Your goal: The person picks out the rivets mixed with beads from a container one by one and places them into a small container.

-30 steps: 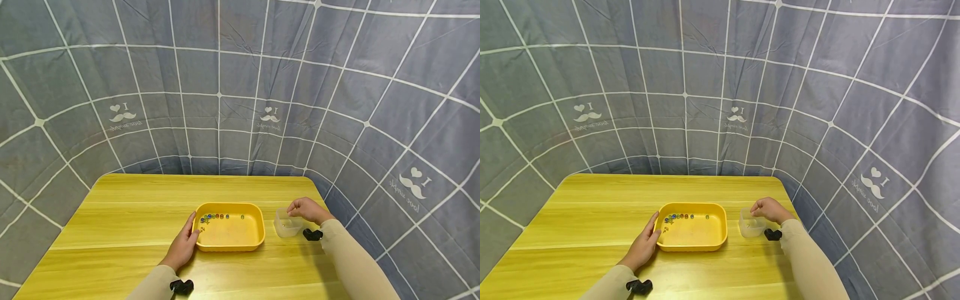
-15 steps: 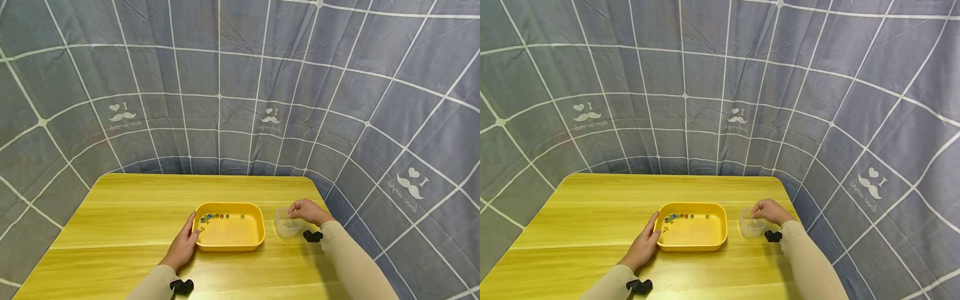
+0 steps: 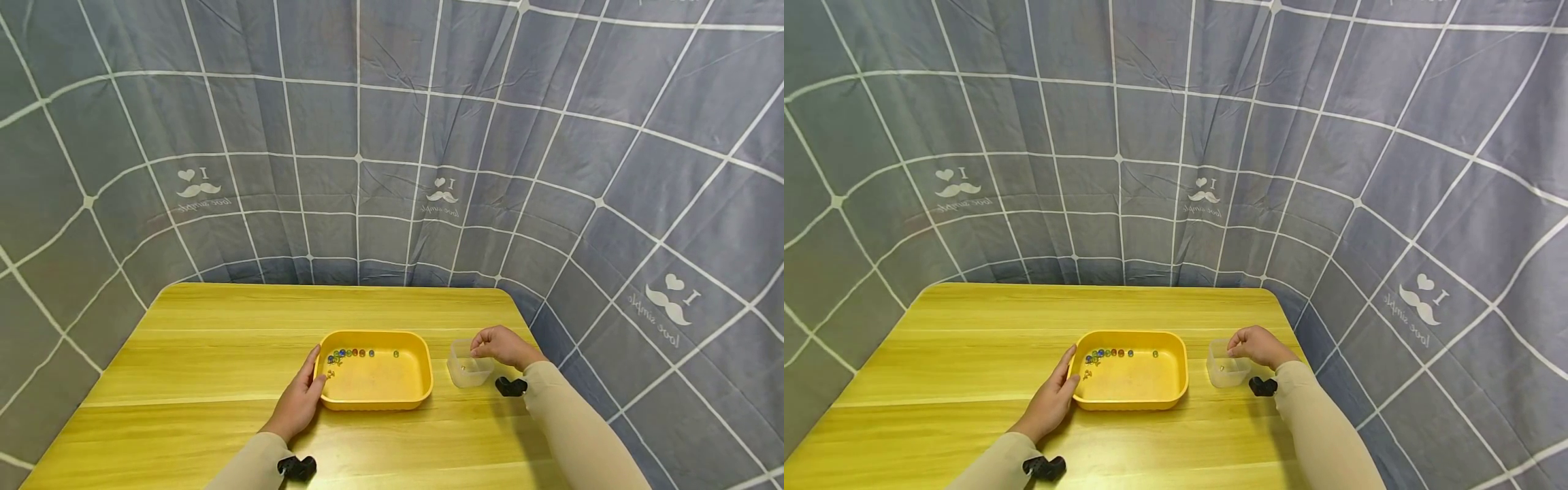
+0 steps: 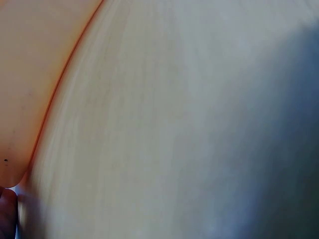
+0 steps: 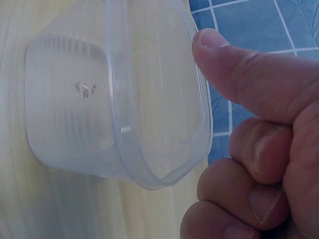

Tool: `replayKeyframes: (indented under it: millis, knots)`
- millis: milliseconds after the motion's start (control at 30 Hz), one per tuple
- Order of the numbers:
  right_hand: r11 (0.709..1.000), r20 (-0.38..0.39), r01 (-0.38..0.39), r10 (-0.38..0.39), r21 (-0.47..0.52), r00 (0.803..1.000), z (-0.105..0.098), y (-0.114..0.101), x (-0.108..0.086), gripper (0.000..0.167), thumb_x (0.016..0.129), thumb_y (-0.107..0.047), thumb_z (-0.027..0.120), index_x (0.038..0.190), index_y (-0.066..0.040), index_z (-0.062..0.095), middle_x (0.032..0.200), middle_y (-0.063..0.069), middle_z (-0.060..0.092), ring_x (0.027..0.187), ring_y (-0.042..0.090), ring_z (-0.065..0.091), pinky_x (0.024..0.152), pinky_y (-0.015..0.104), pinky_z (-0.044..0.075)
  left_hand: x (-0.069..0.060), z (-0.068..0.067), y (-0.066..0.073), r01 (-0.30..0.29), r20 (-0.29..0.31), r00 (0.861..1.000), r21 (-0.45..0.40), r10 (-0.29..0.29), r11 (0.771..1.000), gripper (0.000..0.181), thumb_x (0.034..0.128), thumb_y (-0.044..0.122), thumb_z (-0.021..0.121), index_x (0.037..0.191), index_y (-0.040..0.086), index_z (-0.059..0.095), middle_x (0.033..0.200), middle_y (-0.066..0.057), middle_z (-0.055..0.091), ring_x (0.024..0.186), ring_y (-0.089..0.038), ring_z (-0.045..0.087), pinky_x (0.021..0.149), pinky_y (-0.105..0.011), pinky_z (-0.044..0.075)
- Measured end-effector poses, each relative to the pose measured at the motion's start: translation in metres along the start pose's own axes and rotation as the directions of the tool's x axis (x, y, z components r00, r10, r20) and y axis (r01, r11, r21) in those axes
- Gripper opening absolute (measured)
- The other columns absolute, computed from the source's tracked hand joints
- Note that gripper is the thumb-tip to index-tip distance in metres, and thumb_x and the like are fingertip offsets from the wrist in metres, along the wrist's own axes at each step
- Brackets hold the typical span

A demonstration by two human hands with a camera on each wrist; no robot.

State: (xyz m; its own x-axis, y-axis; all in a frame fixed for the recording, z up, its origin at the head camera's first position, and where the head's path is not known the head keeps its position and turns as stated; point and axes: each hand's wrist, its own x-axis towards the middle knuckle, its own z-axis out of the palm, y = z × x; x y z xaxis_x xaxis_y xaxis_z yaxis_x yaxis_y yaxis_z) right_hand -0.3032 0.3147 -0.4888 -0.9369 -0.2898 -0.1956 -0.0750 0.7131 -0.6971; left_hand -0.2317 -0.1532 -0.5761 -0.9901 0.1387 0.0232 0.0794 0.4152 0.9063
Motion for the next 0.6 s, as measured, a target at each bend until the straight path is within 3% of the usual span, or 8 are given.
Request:
replayKeyframes:
  millis: [200,600]
  knots:
    - [1.0,-0.013,-0.024,0.024,0.002,1.0,0.0018,-0.0009,-0.0005,0.014,0.093,-0.016,0.079,0.1,-0.004,0.079,0.104,0.007,0.076,0.089,0.017,0.058,0.074,0.032,0.048,-0.0002,0.0003,-0.0015,-0.004,-0.001,1.0,-0.005,0.004,1.0,0.065,0.1137,0.025,0.047,0.171,0.027,0.016,0.174,-0.015,0.026,0.16,-0.036,0.026,0.129,-0.059,0.023]
    - [1.0,-0.038,-0.03,0.03,0.001,0.999,0.0055,-0.0014,-0.0017,0.016,0.093,-0.014,0.079,0.102,0.0,0.079,0.103,0.008,0.075,0.08,0.02,0.049,0.068,0.034,0.041,-0.0016,0.0008,-0.003,-0.009,-0.003,1.0,-0.003,0.009,1.0,0.065,0.1137,0.025,0.047,0.171,0.027,0.016,0.174,-0.015,0.025,0.16,-0.036,0.025,0.129,-0.059,0.023]
